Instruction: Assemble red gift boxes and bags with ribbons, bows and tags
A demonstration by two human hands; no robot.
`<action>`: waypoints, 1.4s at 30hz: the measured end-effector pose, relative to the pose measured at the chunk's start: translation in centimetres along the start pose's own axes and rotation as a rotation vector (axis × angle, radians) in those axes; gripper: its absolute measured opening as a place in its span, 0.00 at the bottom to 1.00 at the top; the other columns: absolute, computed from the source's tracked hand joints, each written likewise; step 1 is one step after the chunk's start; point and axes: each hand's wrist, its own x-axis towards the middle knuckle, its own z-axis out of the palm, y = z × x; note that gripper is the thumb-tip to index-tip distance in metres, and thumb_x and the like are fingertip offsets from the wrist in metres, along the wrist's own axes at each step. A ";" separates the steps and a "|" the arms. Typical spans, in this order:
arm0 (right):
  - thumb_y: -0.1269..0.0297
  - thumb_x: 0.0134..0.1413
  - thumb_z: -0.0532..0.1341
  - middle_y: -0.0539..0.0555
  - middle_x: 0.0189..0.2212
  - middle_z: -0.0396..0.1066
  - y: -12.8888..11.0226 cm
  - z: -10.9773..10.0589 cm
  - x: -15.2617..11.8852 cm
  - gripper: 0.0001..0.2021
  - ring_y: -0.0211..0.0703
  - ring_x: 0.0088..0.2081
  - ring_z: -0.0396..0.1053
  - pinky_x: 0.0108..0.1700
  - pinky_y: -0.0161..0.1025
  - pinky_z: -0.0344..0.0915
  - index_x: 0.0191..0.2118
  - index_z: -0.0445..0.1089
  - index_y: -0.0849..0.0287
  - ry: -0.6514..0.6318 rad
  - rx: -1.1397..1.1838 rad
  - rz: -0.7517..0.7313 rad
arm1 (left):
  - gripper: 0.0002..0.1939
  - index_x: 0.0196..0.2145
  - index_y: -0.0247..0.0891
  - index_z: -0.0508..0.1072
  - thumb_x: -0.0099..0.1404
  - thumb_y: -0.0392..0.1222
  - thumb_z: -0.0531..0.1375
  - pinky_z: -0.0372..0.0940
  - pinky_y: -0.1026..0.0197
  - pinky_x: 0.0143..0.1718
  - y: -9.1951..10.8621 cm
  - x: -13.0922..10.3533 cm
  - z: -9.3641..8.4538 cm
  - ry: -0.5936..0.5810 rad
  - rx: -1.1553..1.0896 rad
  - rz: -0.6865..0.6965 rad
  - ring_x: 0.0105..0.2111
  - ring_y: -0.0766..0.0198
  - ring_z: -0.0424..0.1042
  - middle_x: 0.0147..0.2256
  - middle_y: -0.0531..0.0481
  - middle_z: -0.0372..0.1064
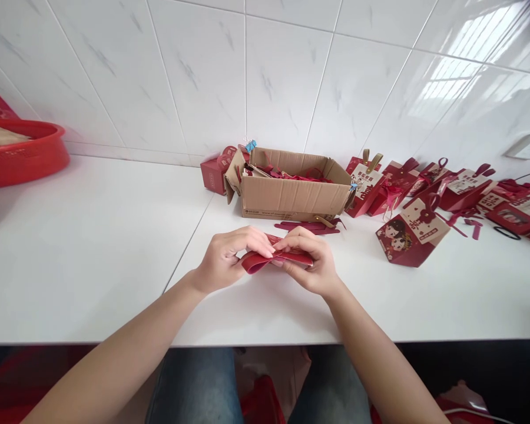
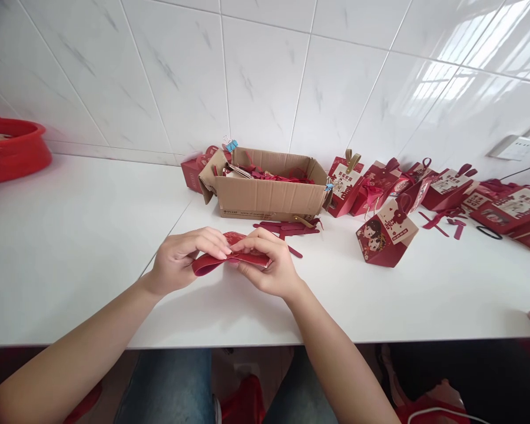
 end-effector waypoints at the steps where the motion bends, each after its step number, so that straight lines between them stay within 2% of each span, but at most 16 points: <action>1: 0.69 0.50 0.66 0.52 0.29 0.70 0.0 0.0 0.0 0.07 0.38 0.31 0.69 0.32 0.37 0.69 0.37 0.74 0.57 -0.012 0.006 0.011 | 0.06 0.31 0.38 0.75 0.59 0.28 0.62 0.74 0.58 0.37 0.0 0.0 0.0 0.005 -0.005 0.006 0.33 0.62 0.77 0.30 0.46 0.76; 8: 0.70 0.51 0.63 0.53 0.30 0.70 0.2 0.0 -0.2 0.07 0.40 0.31 0.68 0.33 0.40 0.67 0.38 0.72 0.57 0.001 -0.098 -0.060 | 0.05 0.28 0.38 0.75 0.58 0.29 0.64 0.74 0.58 0.33 -0.1 -0.1 0.1 0.036 0.008 0.026 0.32 0.61 0.76 0.29 0.46 0.77; 14: 0.72 0.51 0.62 0.53 0.31 0.74 0.5 0.7 -0.5 0.10 0.41 0.30 0.70 0.32 0.41 0.66 0.40 0.70 0.54 0.148 -0.273 -0.225 | 0.05 0.30 0.37 0.75 0.58 0.29 0.63 0.74 0.58 0.34 -0.4 -0.2 0.4 0.059 -0.032 -0.003 0.33 0.61 0.76 0.29 0.45 0.76; 17: 0.71 0.52 0.62 0.52 0.30 0.74 0.5 1.0 -0.6 0.12 0.41 0.28 0.70 0.32 0.42 0.66 0.43 0.70 0.53 0.193 -0.328 -0.237 | 0.04 0.30 0.37 0.75 0.59 0.30 0.64 0.74 0.58 0.35 -0.4 -0.4 0.4 0.068 -0.027 -0.028 0.34 0.60 0.76 0.29 0.46 0.76; 21: 0.69 0.52 0.64 0.50 0.26 0.72 0.4 1.1 -0.7 0.13 0.41 0.27 0.69 0.33 0.42 0.67 0.45 0.68 0.54 0.205 -0.337 -0.194 | 0.05 0.33 0.38 0.77 0.58 0.31 0.65 0.73 0.61 0.34 -0.4 -0.7 0.3 0.079 -0.065 -0.165 0.34 0.61 0.75 0.31 0.46 0.75; 24: 0.69 0.51 0.64 0.50 0.26 0.72 0.4 1.1 -0.7 0.11 0.40 0.28 0.68 0.35 0.42 0.67 0.42 0.68 0.54 0.208 -0.325 -0.192 | 0.06 0.33 0.38 0.78 0.56 0.32 0.65 0.72 0.62 0.34 -0.3 -0.7 0.2 0.079 -0.095 -0.308 0.34 0.62 0.74 0.33 0.46 0.74; 26: 0.68 0.51 0.65 0.50 0.27 0.72 0.5 1.0 -0.7 0.08 0.41 0.28 0.69 0.35 0.42 0.66 0.38 0.68 0.55 0.210 -0.318 -0.194 | 0.05 0.32 0.39 0.78 0.55 0.33 0.66 0.72 0.61 0.34 -0.3 -0.5 0.0 0.056 -0.096 -0.333 0.35 0.62 0.72 0.32 0.46 0.75; 32: 0.67 0.52 0.64 0.50 0.26 0.73 0.6 0.7 -0.5 0.04 0.42 0.30 0.71 0.36 0.43 0.63 0.33 0.68 0.55 0.144 -0.280 -0.201 | 0.03 0.30 0.39 0.75 0.58 0.33 0.64 0.70 0.60 0.34 -0.5 -0.2 -0.4 -0.038 -0.082 -0.246 0.37 0.61 0.68 0.30 0.46 0.76; 35: 0.67 0.52 0.63 0.50 0.27 0.73 0.6 0.5 -0.5 0.03 0.42 0.30 0.72 0.36 0.44 0.62 0.33 0.67 0.55 0.099 -0.269 -0.204 | 0.03 0.30 0.40 0.74 0.58 0.34 0.64 0.70 0.57 0.37 -0.6 -0.3 -0.4 -0.076 -0.041 -0.158 0.37 0.60 0.69 0.31 0.46 0.76; 39: 0.68 0.53 0.63 0.50 0.27 0.73 0.6 0.3 -0.5 0.03 0.42 0.30 0.72 0.36 0.44 0.61 0.33 0.67 0.55 0.071 -0.244 -0.221 | 0.05 0.30 0.40 0.72 0.58 0.32 0.63 0.69 0.52 0.44 -0.6 -0.3 -0.3 -0.069 -0.001 -0.046 0.46 0.56 0.70 0.37 0.44 0.77; 42: 0.69 0.53 0.63 0.50 0.27 0.73 0.7 0.3 -0.5 0.03 0.41 0.30 0.72 0.36 0.44 0.61 0.33 0.67 0.56 0.074 -0.231 -0.245 | 0.06 0.31 0.40 0.71 0.57 0.31 0.63 0.69 0.50 0.45 -0.6 -0.2 -0.3 -0.068 0.016 -0.005 0.47 0.55 0.70 0.37 0.44 0.77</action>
